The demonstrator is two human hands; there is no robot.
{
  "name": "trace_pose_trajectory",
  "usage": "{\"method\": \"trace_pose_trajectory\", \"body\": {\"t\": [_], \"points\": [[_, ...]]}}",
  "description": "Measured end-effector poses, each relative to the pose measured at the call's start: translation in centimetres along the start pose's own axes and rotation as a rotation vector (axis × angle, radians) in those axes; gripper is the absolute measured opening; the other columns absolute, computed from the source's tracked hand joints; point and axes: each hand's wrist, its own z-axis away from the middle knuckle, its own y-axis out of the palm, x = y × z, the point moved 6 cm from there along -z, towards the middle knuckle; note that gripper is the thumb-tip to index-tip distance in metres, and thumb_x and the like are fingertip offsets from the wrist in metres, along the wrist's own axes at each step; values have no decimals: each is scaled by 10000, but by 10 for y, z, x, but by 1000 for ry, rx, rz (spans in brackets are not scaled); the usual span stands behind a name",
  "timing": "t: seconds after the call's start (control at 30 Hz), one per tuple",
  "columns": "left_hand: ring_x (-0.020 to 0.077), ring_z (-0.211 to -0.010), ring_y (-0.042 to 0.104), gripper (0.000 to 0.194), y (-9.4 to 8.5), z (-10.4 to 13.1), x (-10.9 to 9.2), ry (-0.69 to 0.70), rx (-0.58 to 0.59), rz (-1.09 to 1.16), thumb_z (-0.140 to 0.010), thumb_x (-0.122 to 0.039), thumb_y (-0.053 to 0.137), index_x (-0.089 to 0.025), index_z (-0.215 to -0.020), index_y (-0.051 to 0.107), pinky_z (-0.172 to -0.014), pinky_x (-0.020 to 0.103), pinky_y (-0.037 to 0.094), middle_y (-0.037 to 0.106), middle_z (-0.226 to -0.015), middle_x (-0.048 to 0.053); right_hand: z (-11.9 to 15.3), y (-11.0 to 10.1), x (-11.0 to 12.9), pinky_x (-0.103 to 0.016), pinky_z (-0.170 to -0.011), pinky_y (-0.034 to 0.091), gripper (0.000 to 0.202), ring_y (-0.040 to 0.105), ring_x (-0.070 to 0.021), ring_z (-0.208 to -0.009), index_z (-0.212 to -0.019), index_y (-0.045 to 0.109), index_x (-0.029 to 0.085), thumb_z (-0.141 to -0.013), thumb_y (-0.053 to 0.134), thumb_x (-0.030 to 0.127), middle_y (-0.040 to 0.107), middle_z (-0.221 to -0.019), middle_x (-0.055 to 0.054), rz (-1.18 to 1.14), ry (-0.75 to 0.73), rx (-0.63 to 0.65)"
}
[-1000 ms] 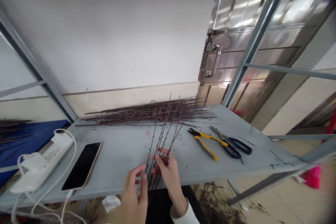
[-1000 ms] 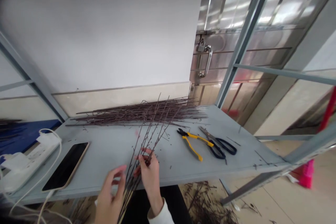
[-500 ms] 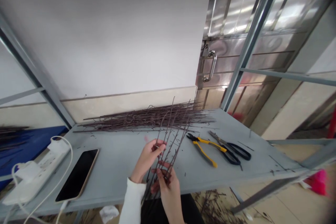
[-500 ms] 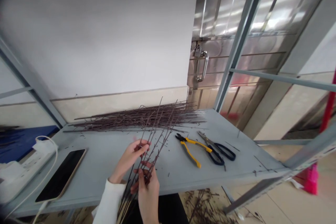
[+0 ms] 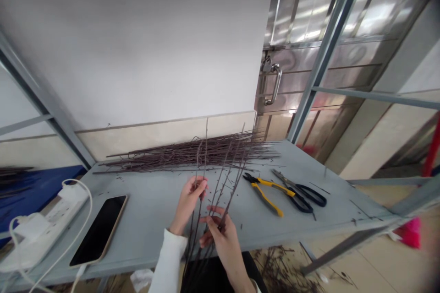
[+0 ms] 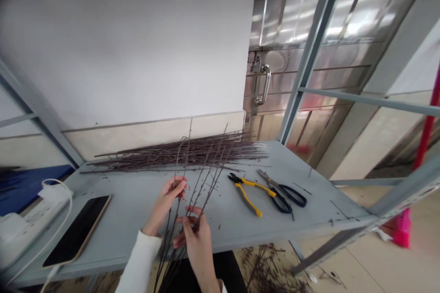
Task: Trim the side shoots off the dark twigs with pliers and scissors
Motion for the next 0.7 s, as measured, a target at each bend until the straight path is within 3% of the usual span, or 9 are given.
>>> {"method": "trace_pose_trajectory", "body": {"t": [0.13, 0.23, 0.3, 0.37, 0.43, 0.47, 0.53, 0.6, 0.7], "points": [[86, -494, 467, 389, -9, -6, 4, 24, -41, 21, -715, -441, 646, -165, -981, 583, -496, 221, 371, 574, -671, -28, 1, -6, 4, -308, -425, 518, 624, 592, -155, -396, -993, 484, 170, -615, 688, 622, 686, -799, -56, 31, 21, 20], [81, -473, 454, 462, -10, -11, 8, 37, -55, 14, -709, -458, 638, -164, -1057, 558, -473, 221, 356, 592, -702, -15, 4, -29, 10, -334, -546, 553, 700, 642, -180, -538, -1077, 497, 172, -573, 737, 595, 682, -903, -82, 90, 15, 55], [85, -467, 454, 491, -9, -14, 13, 39, -59, -8, -705, -475, 630, -161, -1074, 548, -459, 223, 348, 604, -716, -2, 3, -60, 19, -352, -667, 556, 684, 667, -206, -703, -1126, 518, 187, -610, 719, 588, 672, -1002, -104, 152, -30, 81], [90, -470, 456, 491, -10, -18, 20, 38, -66, -45, -711, -481, 612, -162, -1076, 537, -454, 222, 345, 604, -718, 0, -1, -106, 32, -379, -755, 539, 609, 663, -220, -814, -1137, 561, 201, -735, 549, 658, 647, -1111, -127, 234, -64, 51], [97, -491, 469, 447, -11, -21, 27, 39, -83, -97, -731, -469, 589, -167, -1057, 533, -468, 225, 356, 604, -732, 1, -10, -165, 52, -402, -674, 543, 698, 664, -249, -758, -996, 628, 180, -764, 318, 761, 671, -1014, -165, 355, -96, -93], [103, -514, 483, 413, -13, -22, 29, 43, -99, -127, -742, -452, 581, -170, -1041, 536, -492, 231, 372, 605, -753, 4, -15, -192, 67, -411, -706, 537, 677, 658, -258, -799, -990, 627, 178, -802, 272, 723, 665, -1014, -172, 458, -159, -169], [116, -566, 509, 342, -16, -24, 33, 55, -140, -194, -760, -410, 574, -174, -1005, 545, -560, 252, 407, 605, -802, 16, -23, -241, 101, -436, -747, 517, 518, 639, -271, -812, -958, 615, 184, -812, 373, 619, 655, -981, -164, 783, -336, -395], [127, -593, 516, 301, -18, -23, 34, 73, -182, -258, -775, -364, 569, -177, -1008, 544, -621, 277, 428, 601, -838, 24, -32, -267, 130, -497, -799, 473, 416, 615, -309, -822, -912, 619, 180, -769, 439, 527, 642, -925, -164, 1189, -531, -519], [134, -614, 514, 317, -18, -22, 32, 110, -234, -335, -799, -313, 552, -179, -1084, 519, -672, 303, 443, 594, -915, 45, -55, -288, 143, -518, -816, 446, 352, 605, -338, -866, -883, 606, 174, -764, 380, 415, 642, -910, -181, 1512, -696, -497]]}}
